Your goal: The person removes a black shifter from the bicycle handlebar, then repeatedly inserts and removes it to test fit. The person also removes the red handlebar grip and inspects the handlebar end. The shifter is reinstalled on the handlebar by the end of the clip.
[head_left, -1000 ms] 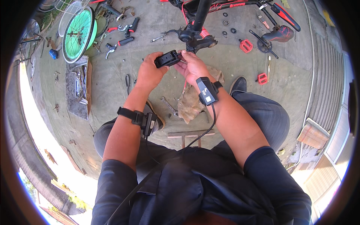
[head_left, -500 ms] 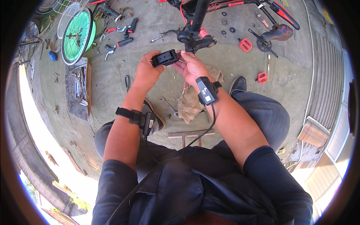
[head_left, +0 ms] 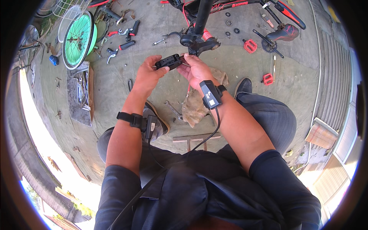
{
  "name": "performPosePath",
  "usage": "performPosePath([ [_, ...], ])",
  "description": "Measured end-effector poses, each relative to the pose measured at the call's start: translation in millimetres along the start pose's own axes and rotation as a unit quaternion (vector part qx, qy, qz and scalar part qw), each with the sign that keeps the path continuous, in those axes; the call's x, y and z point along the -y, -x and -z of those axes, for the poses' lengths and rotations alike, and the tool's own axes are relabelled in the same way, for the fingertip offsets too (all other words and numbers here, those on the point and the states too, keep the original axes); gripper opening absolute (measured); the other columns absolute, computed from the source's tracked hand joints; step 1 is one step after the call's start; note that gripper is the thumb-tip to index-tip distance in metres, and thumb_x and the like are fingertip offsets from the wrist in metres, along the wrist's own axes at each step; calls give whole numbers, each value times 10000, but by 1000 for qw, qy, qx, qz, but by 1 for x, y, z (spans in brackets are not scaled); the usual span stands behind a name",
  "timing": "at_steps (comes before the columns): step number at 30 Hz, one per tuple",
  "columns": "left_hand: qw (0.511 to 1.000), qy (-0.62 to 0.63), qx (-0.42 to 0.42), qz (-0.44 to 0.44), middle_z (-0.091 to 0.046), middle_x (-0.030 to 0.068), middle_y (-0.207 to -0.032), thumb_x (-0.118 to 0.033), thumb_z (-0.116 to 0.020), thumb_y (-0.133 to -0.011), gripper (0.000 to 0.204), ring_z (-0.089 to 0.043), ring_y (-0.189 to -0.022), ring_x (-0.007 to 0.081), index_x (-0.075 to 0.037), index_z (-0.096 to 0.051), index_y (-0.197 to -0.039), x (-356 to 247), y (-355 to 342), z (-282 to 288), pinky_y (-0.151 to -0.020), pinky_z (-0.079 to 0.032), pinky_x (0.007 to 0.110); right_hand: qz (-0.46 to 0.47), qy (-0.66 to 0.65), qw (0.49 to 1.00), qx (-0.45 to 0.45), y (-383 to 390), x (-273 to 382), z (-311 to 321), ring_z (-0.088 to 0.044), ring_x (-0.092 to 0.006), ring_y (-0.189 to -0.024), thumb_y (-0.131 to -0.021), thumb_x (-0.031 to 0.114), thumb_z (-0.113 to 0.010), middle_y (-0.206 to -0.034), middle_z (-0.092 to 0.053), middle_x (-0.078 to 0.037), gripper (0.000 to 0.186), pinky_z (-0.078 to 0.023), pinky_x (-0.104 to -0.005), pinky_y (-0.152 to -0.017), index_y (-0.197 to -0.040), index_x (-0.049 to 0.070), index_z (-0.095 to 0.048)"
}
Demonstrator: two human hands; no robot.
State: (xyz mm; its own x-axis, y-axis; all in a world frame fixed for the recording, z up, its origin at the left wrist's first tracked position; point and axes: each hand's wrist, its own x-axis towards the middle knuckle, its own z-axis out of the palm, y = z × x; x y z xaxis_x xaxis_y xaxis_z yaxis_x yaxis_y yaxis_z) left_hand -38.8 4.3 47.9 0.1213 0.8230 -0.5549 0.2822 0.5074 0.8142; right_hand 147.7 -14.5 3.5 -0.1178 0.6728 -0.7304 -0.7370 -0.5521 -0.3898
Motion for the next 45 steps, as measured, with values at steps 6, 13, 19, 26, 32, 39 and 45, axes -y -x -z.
performPosePath([
  [6, 998, -45, -13, -40, -633, 100, -1195, -34, -760, -848, 570, -613, -1003, 153, 60, -512, -1352, 4, 0, -1, -844, -506, 288, -16, -13, 995, 93, 5, 1, -1, -560, -208, -1197, -1003, 196, -624, -1248, -593, -23, 312, -430, -490, -1075, -1298, 110, -571],
  [13, 999, 31, -17, 15, -675, 98, -1013, -274, -683, -966, 471, -643, -768, 131, 39, -549, -1291, -6, 6, -4, -649, -501, 265, -20, 8, 989, 146, 7, -5, 0, -562, -219, -1220, -975, 162, -663, -1294, -571, -50, 396, -416, -457, -1096, -1337, 89, -522],
  [19, 991, 34, 13, 129, -686, 100, -976, -432, -576, -1017, 468, -640, -664, 140, -12, -579, -1223, -29, 9, 2, -549, -476, 269, -51, 25, 996, 76, 1, -8, 0, -676, -179, -915, -929, 271, -743, -976, -688, -30, 251, -534, -339, -833, -1077, 122, -605],
  [26, 991, 97, -10, 90, -682, 78, -926, -415, -565, -1025, 449, -646, -696, 142, -45, -536, -1279, -22, 10, -10, -575, -484, 267, -34, 50, 996, 67, -2, -4, -9, -654, -122, -674, -924, 316, -746, -837, -676, 5, 241, -508, -245, -599, -1036, 149, -613],
  [32, 983, 136, 24, 119, -672, 71, -989, -377, -609, -1008, 486, -654, -772, 149, -16, -511, -1318, -21, 8, -3, -631, -506, 280, -39, 3, 991, 131, 6, -1, -5, -660, -126, -702, -917, 330, -754, -826, -665, 2, 284, -506, -242, -611, -1074, 144, -608],
  [39, 986, 164, -31, 21, -624, 111, -1146, -312, -658, -990, 466, -605, -1044, 169, 10, -524, -1298, -10, 8, -11, -814, -531, 342, -30, 95, 994, 43, -7, -3, -12, -651, -137, -668, -852, 470, -796, -793, -645, -13, 437, -496, -248, -591, -942, 113, -561],
  [45, 985, 141, -58, 83, -654, 73, -962, -358, -586, -1027, 385, -633, -772, 129, 1, -579, -1164, -4, -5, -11, -641, -511, 282, -31, 188, 982, -12, -4, -2, -14, -651, -135, -696, -873, 517, -751, -850, -658, 0, 450, -496, -272, -613, -1028, 123, -597],
])
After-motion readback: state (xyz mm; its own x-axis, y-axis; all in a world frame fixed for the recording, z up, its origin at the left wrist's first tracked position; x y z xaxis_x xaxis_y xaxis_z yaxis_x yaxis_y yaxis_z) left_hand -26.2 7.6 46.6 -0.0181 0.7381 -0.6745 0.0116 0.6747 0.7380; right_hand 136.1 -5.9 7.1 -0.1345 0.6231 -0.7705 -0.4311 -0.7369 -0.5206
